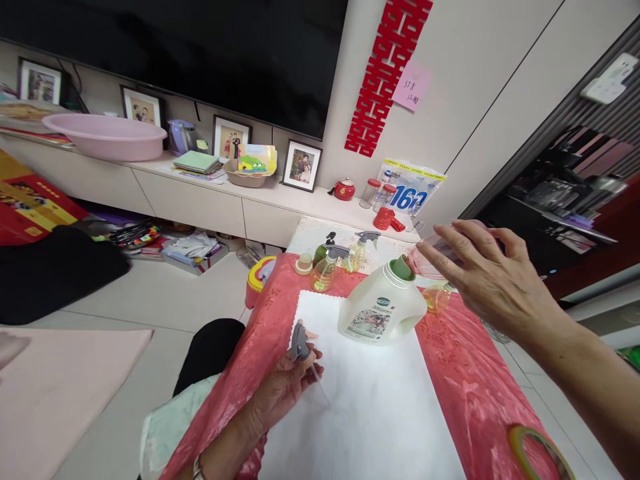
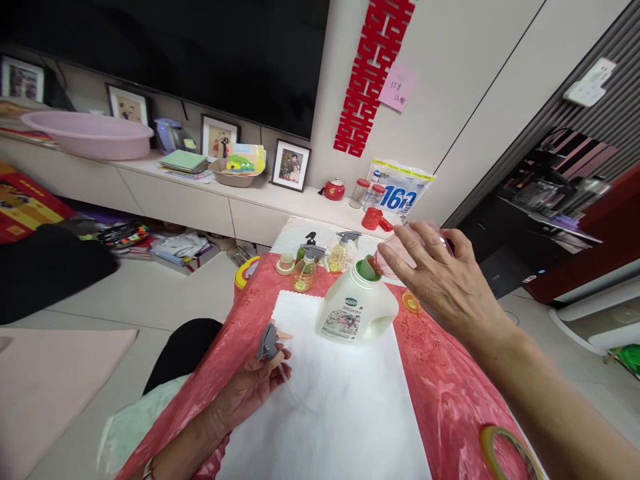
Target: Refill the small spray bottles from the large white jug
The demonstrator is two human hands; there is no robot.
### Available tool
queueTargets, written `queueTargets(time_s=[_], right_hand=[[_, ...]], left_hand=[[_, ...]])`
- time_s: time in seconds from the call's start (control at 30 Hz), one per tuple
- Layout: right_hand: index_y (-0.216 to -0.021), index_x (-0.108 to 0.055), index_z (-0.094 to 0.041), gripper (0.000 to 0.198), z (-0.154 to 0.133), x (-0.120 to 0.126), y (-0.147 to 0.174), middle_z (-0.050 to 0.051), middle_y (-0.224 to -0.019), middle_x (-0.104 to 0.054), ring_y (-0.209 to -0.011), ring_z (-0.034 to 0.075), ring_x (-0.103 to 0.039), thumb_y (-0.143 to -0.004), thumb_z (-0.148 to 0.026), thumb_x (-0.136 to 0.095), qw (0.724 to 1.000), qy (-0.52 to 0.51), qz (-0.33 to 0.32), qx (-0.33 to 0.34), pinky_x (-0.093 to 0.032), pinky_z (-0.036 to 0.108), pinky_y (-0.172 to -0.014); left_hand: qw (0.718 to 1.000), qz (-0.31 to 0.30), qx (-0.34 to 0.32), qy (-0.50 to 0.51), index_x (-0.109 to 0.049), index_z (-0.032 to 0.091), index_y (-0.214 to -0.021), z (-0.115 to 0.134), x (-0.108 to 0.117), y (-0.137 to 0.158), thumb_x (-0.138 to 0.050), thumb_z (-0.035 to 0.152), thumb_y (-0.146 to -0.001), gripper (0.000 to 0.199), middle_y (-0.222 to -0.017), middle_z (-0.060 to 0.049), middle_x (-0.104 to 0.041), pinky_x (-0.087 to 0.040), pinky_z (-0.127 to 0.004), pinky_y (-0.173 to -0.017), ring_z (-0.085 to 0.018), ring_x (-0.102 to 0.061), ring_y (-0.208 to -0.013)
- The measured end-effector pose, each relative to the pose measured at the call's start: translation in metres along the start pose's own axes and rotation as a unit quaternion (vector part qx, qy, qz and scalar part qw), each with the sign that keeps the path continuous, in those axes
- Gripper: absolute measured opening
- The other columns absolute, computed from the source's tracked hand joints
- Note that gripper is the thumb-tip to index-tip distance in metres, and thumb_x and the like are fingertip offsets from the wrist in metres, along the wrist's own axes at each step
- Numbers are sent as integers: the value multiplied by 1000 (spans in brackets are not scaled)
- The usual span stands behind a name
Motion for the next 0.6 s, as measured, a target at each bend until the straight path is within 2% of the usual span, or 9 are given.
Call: queueTargets(time_s=[0.13, 0.23, 0.33, 0.4, 0.47, 0.53, 0.6], right_hand=[[-143, -54, -24, 47, 2, -6, 19, 10, -150, -40, -138, 34, -38, -98, -11, -50, 991, -56, -2, -118, -34, 55, -106], [-142, -55, -19, 44, 3, -5, 42, 13, -145, -44, -133, 41, -39, -101, -35, -54, 974, -116, 18, -193, -37, 58, -101], [-148, -49, -16, 62, -10, 2, 69, 15, -142, -46, -130, 41, -43, -103, -59, -44, 937, -237, 18, -256, -38, 58, -106], [-153, -44, -20, 70, -33, 2, 87, 13, -142, -47, -128, 37, -46, -102, -68, -42, 899, -336, -15, -281, -41, 54, -107], [-154, -42, -24, 73, -67, -2, 105, 9, -141, -48, -126, 34, -49, -100, -74, -45, 867, -411, -43, -278, -45, 49, -102], [-151, -45, -22, 72, -107, -8, 122, 9, -140, -48, -125, 33, -49, -101, -74, -44, 855, -450, -50, -252, -46, 50, -100], [-147, -47, -20, 62, -146, -14, 137, 11, -139, -48, -124, 34, -48, -105, -66, -41, 858, -454, -52, -236, -45, 52, -100]], left_hand=[[1000, -11, -2, -3, -74, 23, -106, 0, 1, -1, -91, 26, -72, 38, -105, -4, -75, -53, -35, -90, -20, -73, -90], [1000, -8, -8, 4, -73, 24, -107, 1, -2, -1, -90, 26, -74, 38, -104, -3, -74, -54, -35, -90, -18, -73, -90], [1000, 22, -13, 14, -70, 21, -111, 5, -10, 1, -88, 22, -76, 39, -104, -4, -74, -54, -33, -90, -17, -73, -89], [998, 48, -22, 28, -68, 20, -112, 10, -16, 3, -88, 21, -76, 42, -102, -4, -74, -55, -33, -91, -17, -73, -89], [996, 68, -39, 45, -68, 18, -113, 18, -23, 6, -87, 19, -77, 41, -106, -5, -74, -56, -33, -94, -17, -73, -93], [994, 84, -49, 59, -68, 15, -111, 26, -29, 9, -84, 17, -80, 35, -109, -7, -73, -57, -34, -96, -18, -73, -97], [991, 104, -54, 71, -68, 13, -108, 34, -34, 12, -79, 14, -84, 27, -108, -7, -73, -58, -34, -97, -18, -73, -98]])
Point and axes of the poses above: each hand's wrist, its own y-axis away from the middle knuckle, its own x-axis out of the back of the hand, z = x × y, the point moved 3 cm from there along -y, towards the middle knuckle
